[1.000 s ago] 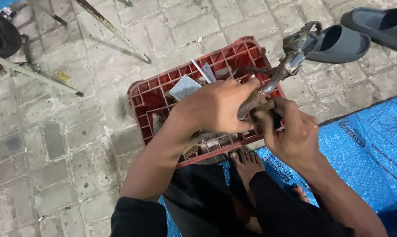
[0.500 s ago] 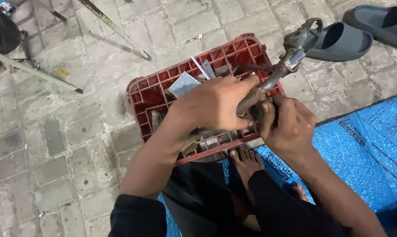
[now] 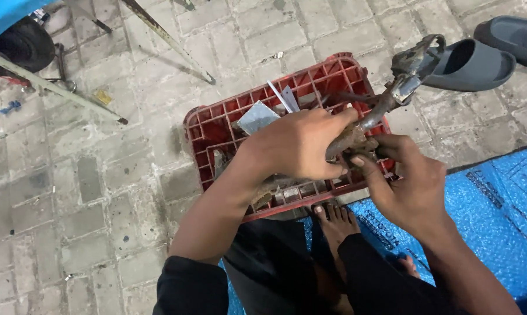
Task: The person sits on the floor and works on a rusty bicycle pedal clamped in a red plastic crate, using their hands to pry and manipulate small parts of the pedal mechanism. They repeatedly reposition the pedal and work at its edges, handling small components over the crate.
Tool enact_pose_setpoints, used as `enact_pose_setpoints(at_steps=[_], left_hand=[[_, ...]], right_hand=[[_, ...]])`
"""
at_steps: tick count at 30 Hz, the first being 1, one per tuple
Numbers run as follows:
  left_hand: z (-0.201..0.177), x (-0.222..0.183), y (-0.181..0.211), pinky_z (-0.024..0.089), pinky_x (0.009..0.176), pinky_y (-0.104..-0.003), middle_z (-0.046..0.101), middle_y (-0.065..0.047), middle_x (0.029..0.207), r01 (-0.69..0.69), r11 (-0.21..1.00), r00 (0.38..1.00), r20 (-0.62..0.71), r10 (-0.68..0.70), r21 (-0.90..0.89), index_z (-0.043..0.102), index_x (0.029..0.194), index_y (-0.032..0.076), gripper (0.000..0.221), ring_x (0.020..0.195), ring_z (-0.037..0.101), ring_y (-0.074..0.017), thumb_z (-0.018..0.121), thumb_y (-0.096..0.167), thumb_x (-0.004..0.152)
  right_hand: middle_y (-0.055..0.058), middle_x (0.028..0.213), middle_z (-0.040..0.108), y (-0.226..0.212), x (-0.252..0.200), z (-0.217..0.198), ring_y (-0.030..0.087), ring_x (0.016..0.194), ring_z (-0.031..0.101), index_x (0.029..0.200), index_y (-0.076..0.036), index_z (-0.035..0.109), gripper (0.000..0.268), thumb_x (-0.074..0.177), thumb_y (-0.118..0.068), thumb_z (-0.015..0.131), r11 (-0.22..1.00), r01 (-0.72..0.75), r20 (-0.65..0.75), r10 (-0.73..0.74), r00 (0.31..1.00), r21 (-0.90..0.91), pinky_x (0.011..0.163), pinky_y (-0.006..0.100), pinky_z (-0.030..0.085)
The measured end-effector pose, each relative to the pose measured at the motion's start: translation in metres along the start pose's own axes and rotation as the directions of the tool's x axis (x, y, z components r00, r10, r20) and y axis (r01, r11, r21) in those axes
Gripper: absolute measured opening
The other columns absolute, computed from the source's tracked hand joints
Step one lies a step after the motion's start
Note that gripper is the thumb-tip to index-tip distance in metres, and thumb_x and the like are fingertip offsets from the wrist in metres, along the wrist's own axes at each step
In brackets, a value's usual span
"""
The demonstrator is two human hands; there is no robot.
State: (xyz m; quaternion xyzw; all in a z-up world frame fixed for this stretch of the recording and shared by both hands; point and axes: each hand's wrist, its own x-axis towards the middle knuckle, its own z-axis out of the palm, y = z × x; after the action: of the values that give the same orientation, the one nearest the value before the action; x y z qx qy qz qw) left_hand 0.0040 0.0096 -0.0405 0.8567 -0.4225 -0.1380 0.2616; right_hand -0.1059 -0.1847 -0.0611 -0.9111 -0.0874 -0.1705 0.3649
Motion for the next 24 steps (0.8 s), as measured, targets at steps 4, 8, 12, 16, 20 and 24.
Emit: enact_pose_setpoints(at_steps=[4,8,12,16,20,24], left_hand=[[0.002,0.001,-0.003,0.05,0.067,-0.038,0.065,-0.01,0.086,-0.049,0.999,0.998,-0.039,0.049,0.003,0.052,0.137,0.006,0.077,0.077,0.065,-0.028,0.084,0.035,0.072],[-0.018,0.008,0.015,0.049,0.065,-0.041,0.065,-0.01,0.091,0.12,0.992,0.97,0.206,-0.126,0.043,0.047,0.142,0.009,0.078,0.08,0.064,-0.0267,0.079,0.033,0.074],[-0.023,0.007,0.017,0.052,0.064,-0.042,0.07,-0.006,0.086,0.113,0.994,0.974,0.2,-0.109,-0.009,0.054,0.115,0.011,0.051,0.076,0.07,-0.0268,0.077,0.029,0.074],[-0.02,0.009,0.015,0.053,0.062,-0.043,0.073,-0.007,0.083,0.063,0.998,0.983,0.176,-0.062,-0.004,0.056,0.111,0.008,0.048,0.071,0.071,-0.0287,0.075,0.03,0.074],[-0.012,0.008,0.009,0.052,0.073,-0.044,0.067,-0.008,0.092,0.068,0.996,0.98,0.182,-0.078,0.061,0.053,0.117,0.011,0.052,0.086,0.067,-0.0294,0.075,0.037,0.078],[-0.015,0.009,0.012,0.052,0.072,-0.045,0.066,-0.011,0.094,0.091,0.992,0.97,0.219,-0.108,0.085,0.048,0.134,0.008,0.067,0.086,0.067,-0.0304,0.074,0.04,0.081]], right_hand=[[0.02,0.093,0.075,0.005,-0.012,0.003,0.02,0.063,0.06,0.103,0.011,0.067,0.028,0.085,0.003,0.088,0.998,-0.001,-0.176,0.012,0.984,0.061,0.057,0.03,0.045],[0.021,0.088,0.074,-0.002,-0.012,-0.005,0.015,0.046,0.047,0.107,0.016,0.073,0.022,0.09,0.01,0.084,0.999,-0.017,-0.201,0.027,0.979,0.051,0.044,0.025,0.031],[0.024,0.095,0.073,-0.003,-0.011,-0.017,0.018,0.056,0.045,0.111,0.019,0.074,0.019,0.094,0.018,0.083,0.998,-0.059,-0.242,0.063,0.968,0.026,0.053,0.028,0.032],[0.02,0.099,0.073,0.001,-0.012,-0.016,0.021,0.067,0.056,0.106,0.011,0.075,0.025,0.083,0.019,0.075,0.999,0.012,-0.108,-0.008,0.994,0.035,0.058,0.029,0.038],[0.018,0.096,0.074,-0.001,-0.013,-0.013,0.017,0.06,0.051,0.103,0.011,0.073,0.016,0.088,0.014,0.078,0.999,-0.007,-0.109,0.011,0.994,0.036,0.053,0.028,0.033],[0.018,0.094,0.075,0.004,-0.015,-0.016,0.016,0.063,0.06,0.102,0.012,0.069,0.019,0.087,0.01,0.08,0.989,-0.119,-0.06,0.125,0.99,0.091,0.053,0.025,0.04]])
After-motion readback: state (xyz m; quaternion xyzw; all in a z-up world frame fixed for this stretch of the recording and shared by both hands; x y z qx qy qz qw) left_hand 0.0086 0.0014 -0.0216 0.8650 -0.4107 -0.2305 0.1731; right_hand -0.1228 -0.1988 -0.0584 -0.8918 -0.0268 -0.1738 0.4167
